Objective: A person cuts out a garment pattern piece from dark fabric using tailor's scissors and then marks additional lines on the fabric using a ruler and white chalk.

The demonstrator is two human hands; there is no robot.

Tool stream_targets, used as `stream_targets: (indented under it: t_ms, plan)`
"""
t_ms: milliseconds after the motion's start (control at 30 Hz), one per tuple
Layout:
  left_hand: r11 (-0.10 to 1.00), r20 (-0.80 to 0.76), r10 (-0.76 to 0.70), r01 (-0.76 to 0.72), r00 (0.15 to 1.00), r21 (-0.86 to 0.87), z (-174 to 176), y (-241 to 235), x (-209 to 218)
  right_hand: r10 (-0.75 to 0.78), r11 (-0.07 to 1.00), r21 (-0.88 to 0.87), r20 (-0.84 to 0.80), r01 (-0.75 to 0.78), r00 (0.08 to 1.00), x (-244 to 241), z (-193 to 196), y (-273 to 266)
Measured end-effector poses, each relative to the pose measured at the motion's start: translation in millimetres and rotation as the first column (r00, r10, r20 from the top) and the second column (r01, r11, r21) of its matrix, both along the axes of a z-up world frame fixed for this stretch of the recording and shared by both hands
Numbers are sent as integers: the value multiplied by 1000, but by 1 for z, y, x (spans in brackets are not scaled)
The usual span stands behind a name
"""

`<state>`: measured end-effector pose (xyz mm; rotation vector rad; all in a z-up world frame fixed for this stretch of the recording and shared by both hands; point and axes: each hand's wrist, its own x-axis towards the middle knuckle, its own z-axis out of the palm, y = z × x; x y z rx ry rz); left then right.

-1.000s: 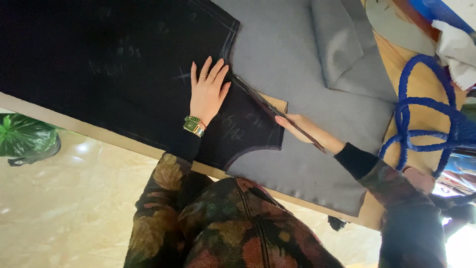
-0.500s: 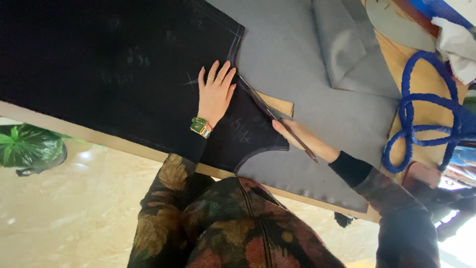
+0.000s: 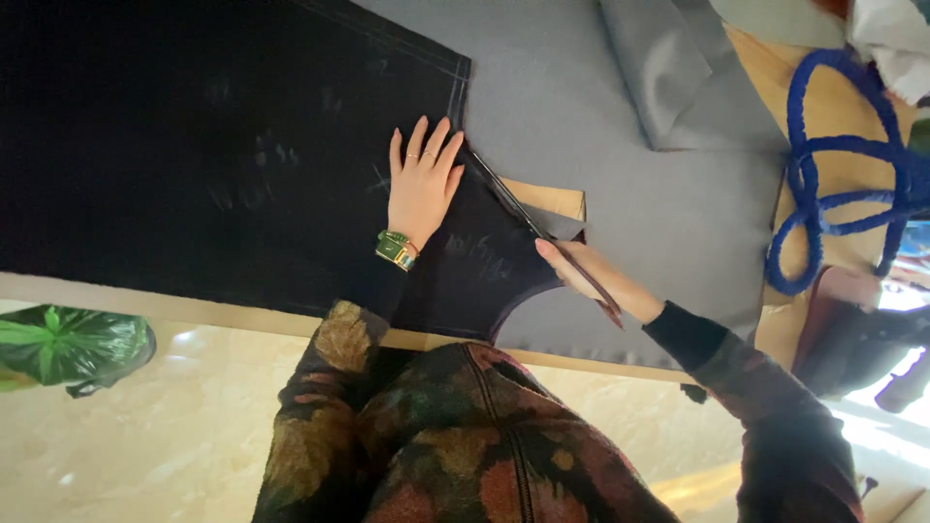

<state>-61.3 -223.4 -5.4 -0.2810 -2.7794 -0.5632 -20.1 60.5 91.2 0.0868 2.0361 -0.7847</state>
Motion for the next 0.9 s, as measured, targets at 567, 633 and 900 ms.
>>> stream_targets:
  t_ms: [567,633,900]
  plan:
    - [1000,38,-22,22,999,2,3,-3,0,-385,886,-223,131,406,913,48,-29,-52]
    - [1000,37,-15,15,999,7,3,-4,0,-439,837,-257,213,483,873,50,-44,-49]
    - [1000,29,-9,9,1000,12,5,-4,0,-416,833,-319,179,453,891,67,-107,-31]
